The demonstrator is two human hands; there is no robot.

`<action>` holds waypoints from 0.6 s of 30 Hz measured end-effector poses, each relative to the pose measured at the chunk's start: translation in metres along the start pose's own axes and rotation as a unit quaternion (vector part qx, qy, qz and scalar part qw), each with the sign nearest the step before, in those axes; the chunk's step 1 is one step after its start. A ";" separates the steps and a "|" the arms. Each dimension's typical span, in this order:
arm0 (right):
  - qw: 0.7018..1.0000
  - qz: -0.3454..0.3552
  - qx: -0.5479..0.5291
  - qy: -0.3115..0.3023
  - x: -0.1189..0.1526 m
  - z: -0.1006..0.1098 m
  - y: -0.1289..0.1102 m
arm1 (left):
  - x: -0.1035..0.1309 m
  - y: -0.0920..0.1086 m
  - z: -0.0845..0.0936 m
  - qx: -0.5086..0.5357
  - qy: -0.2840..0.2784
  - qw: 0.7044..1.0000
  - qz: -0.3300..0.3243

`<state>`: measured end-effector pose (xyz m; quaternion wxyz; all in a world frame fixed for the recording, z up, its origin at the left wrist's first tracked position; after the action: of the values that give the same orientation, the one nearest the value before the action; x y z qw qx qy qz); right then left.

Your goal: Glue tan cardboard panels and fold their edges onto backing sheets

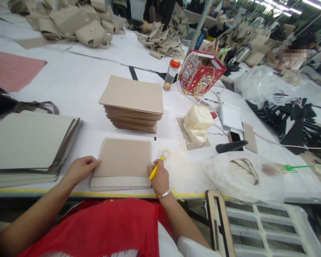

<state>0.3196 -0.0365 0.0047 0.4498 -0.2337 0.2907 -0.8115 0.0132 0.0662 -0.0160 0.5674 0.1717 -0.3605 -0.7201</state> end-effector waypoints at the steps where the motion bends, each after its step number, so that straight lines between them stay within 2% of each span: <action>1: 1.000 0.000 0.004 0.000 0.000 0.000 0.000 | 0.000 0.000 0.000 -0.003 -0.004 1.000 -0.002; 9: 0.998 0.017 0.055 -0.014 -0.002 -0.002 -0.007 | -0.008 0.003 0.004 -0.039 -0.026 0.999 -0.021; 13: 0.995 0.022 0.099 -0.006 -0.004 -0.003 -0.009 | -0.013 0.007 0.007 -0.057 -0.052 0.996 -0.041; 18: 0.992 0.032 0.123 0.000 -0.007 -0.006 -0.010 | -0.018 0.005 0.011 -0.078 -0.058 0.994 -0.050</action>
<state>0.3131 -0.0245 0.0062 0.5007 -0.1671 0.1956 -0.8265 0.0144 0.0864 -0.0077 0.5200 0.1028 -0.3270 -0.7824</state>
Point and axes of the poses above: each hand's wrist, its own x-axis away from the middle knuckle, its own z-axis out of the back of the hand, y = z × x, the point moved 8 cm from there along -x, towards the middle knuckle, and after that the axes turned 12 degrees about -z, right-handed, at the moved point
